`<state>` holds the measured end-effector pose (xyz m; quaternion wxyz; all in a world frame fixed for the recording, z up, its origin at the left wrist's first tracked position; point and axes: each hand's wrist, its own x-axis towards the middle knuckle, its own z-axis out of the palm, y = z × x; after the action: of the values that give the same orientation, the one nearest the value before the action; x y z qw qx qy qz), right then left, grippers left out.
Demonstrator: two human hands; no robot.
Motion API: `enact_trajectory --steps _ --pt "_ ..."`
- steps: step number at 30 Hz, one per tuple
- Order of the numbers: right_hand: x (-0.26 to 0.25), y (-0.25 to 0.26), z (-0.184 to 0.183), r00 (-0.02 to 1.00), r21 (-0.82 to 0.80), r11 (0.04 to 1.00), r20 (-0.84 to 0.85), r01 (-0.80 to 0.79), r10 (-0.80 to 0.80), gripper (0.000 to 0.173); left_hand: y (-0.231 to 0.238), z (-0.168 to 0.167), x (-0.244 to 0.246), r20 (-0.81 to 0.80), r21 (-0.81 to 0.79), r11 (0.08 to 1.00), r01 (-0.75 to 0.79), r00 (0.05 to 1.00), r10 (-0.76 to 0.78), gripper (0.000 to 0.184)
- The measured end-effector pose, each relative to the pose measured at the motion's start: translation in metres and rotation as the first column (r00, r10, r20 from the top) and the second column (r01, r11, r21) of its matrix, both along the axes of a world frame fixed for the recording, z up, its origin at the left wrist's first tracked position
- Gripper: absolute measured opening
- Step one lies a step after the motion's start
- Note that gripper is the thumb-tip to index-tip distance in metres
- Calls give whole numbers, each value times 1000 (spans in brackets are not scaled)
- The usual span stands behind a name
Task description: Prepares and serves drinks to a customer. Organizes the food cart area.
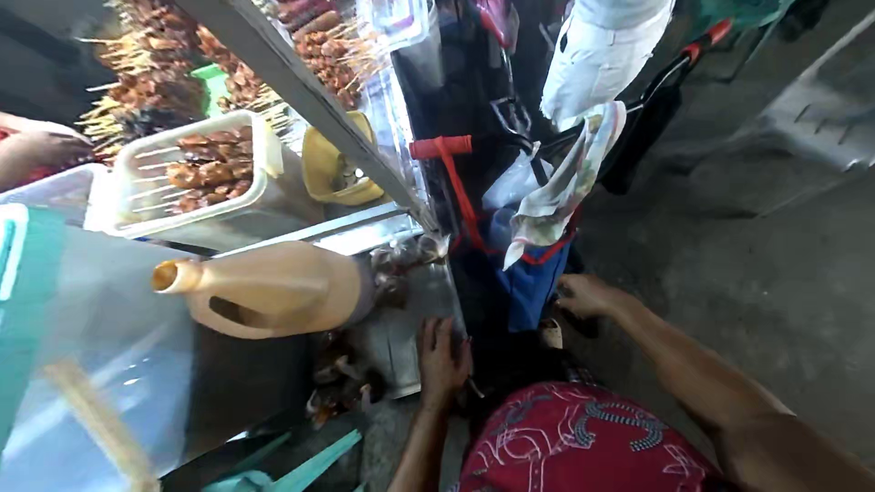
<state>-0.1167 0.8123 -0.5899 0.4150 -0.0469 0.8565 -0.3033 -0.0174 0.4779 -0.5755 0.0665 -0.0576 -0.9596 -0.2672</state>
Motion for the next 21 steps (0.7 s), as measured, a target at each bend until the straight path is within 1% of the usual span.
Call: enact_trajectory --steps 1,3,5,7,9,10,12,13,14,15,17,19,21 --pt "-6 2 1 1000 -22 1000 -23 -12 11 55 7 -8 -5 -40 6 1000 -15 999 15 57" --pt "-21 0 6 997 -59 998 -78 -30 25 52 16 -17 -9 -61 -22 999 -33 998 32 65" --pt "-40 -5 8 989 -81 996 -150 -31 18 49 18 -20 -9 -78 -62 997 -36 996 32 67" --pt "-59 -17 8 974 -109 994 -227 -10 -15 47 17 -20 -7 -96 -87 996 -36 995 28 64" --pt "-78 -33 1 939 -157 987 -333 27 -79 46 17 -20 -6 -120 -109 994 -14 993 1 58" --pt "-87 -40 -6 918 -174 984 -386 29 -95 48 17 -20 -6 -119 -115 993 -8 993 -6 55" --pt "-103 -51 -25 890 -156 988 -452 -9 -63 55 18 -19 -5 -123 -140 990 -17 992 -1 51" --pt "-108 -53 -35 895 -113 993 -445 -36 -18 57 18 -19 -4 -125 -152 988 -27 992 7 50" --pt "-109 -53 -44 909 -40 997 -414 -65 43 55 19 -19 -1 -121 -163 986 -41 992 21 49" --pt "-107 -49 -50 930 40 995 -354 -89 98 50 19 -18 1 -108 -171 984 -58 993 39 49" --pt "-96 -32 -48 962 188 975 -221 -119 160 40 18 -19 4 -79 -171 981 -88 994 75 49" --pt "-84 -6 -47 975 321 943 -171 -84 145 37 18 -20 3 -56 -157 982 -102 994 94 50" --pt "-76 20 -43 992 420 907 -114 -7 60 43 19 -20 3 -49 -148 985 -89 995 83 50"
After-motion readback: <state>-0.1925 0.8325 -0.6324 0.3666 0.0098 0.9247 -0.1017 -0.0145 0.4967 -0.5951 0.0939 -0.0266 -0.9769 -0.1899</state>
